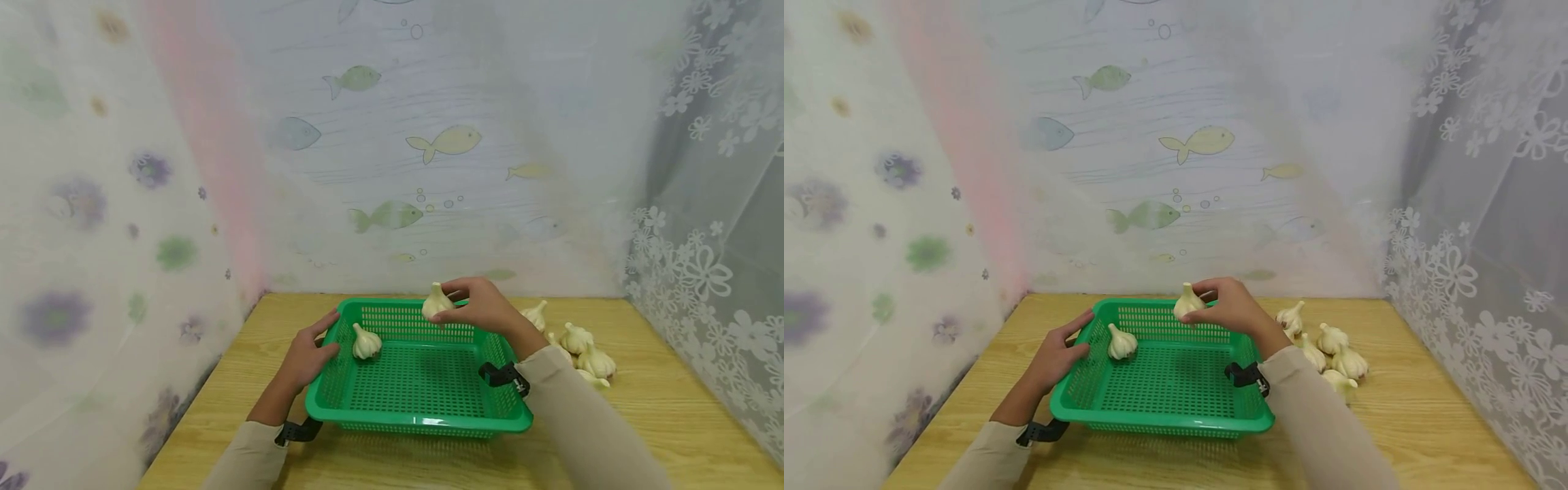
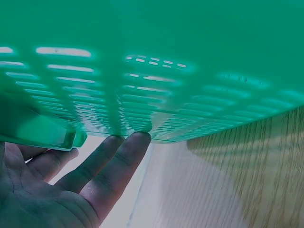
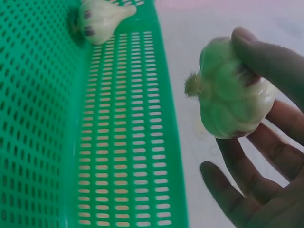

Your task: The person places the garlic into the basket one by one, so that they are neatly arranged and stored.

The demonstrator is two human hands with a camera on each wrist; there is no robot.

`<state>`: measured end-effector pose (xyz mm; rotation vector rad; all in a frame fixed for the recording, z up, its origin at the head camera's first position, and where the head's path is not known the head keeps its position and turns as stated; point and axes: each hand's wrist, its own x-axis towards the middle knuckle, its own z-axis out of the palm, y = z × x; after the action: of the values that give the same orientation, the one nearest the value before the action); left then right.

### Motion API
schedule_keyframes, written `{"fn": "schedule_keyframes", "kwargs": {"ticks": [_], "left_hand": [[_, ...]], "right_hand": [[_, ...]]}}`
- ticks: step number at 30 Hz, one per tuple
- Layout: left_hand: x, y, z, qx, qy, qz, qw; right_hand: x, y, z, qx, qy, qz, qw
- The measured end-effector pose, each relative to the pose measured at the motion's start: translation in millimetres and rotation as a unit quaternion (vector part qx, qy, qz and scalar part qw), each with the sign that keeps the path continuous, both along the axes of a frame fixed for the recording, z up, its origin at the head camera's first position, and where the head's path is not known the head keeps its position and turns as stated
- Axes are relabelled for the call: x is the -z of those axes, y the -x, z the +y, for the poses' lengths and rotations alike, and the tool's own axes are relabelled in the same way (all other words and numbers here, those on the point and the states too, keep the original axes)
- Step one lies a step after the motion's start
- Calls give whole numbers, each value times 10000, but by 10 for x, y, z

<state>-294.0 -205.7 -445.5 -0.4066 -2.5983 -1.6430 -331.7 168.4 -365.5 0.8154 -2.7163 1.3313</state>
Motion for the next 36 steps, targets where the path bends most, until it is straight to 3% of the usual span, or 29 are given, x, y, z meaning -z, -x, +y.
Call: {"fn": "schedule_keyframes", "kwargs": {"ticks": [7,20,28,36], "left_hand": [[-54,-35,25,63,-48,-57,10000],[-1,-9,5,12,33,41,10000],[45,-21,-5,-30,189,27,9998],[-29,4,-24,128,499,84,9986]], "right_hand": [[69,88,-145,-49,-10,-298,9995],[112,199,-446,55,-296,-478,9984],[277,228,-502,42,-698,-578,9959],[422,300,-535,44,-711,-479,9963]]}}
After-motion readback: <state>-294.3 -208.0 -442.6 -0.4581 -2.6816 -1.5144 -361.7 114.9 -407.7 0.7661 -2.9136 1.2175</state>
